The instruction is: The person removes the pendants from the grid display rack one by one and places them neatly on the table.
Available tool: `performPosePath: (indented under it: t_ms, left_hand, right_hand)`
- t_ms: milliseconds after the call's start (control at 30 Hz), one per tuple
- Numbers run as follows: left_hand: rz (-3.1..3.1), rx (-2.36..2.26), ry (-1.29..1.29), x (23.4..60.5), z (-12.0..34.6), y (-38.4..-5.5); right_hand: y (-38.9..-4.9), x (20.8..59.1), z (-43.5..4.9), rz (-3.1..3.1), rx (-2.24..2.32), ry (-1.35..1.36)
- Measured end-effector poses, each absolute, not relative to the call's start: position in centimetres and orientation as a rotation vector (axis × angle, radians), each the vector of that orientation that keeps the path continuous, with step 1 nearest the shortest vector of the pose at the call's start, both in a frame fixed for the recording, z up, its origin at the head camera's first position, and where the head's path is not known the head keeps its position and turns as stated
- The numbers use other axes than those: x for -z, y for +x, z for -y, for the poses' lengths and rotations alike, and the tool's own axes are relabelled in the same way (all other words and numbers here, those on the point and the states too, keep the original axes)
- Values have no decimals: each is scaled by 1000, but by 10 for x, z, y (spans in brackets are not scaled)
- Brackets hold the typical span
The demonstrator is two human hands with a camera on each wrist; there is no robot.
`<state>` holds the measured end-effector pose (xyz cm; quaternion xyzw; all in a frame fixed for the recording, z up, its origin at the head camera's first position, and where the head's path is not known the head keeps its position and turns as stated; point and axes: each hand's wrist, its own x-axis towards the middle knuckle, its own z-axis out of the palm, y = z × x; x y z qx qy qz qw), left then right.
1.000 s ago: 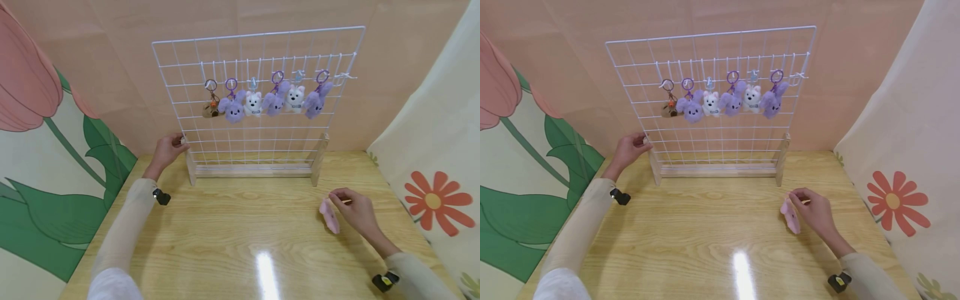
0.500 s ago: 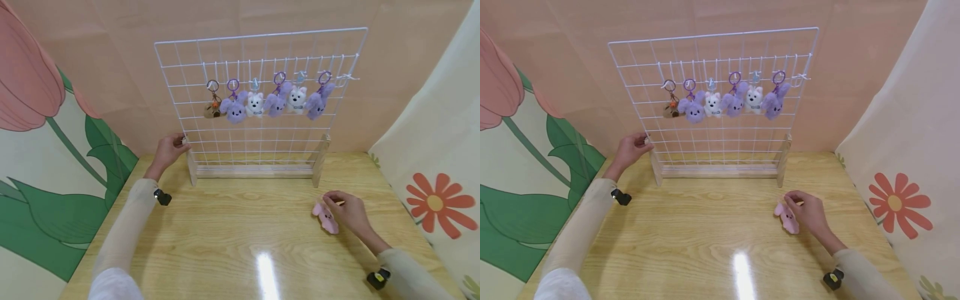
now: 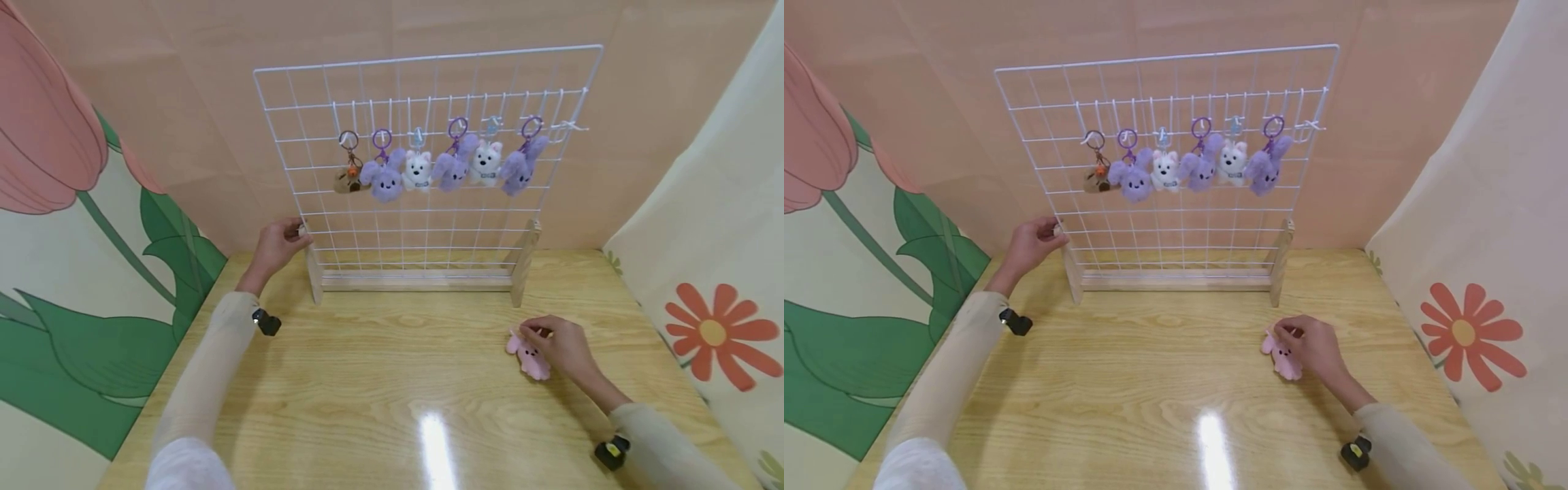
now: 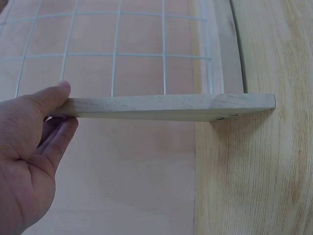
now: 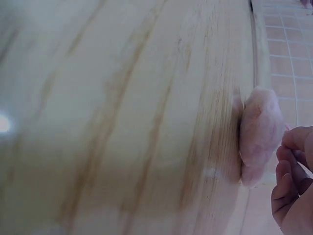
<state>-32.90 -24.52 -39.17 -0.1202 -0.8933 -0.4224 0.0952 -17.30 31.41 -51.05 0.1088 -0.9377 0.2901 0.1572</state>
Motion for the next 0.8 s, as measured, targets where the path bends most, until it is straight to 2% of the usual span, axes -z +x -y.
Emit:
performPosePath:
  t_ms: [400, 800]
  left_hand:
    - [2644, 1264, -374, 390, 245, -329]
    - [2656, 1254, -367, 389, 245, -327]
  right_hand:
    - [-176, 497, -313, 2651, -880, 318]
    - [-179, 423, -307, 2501, -883, 387]
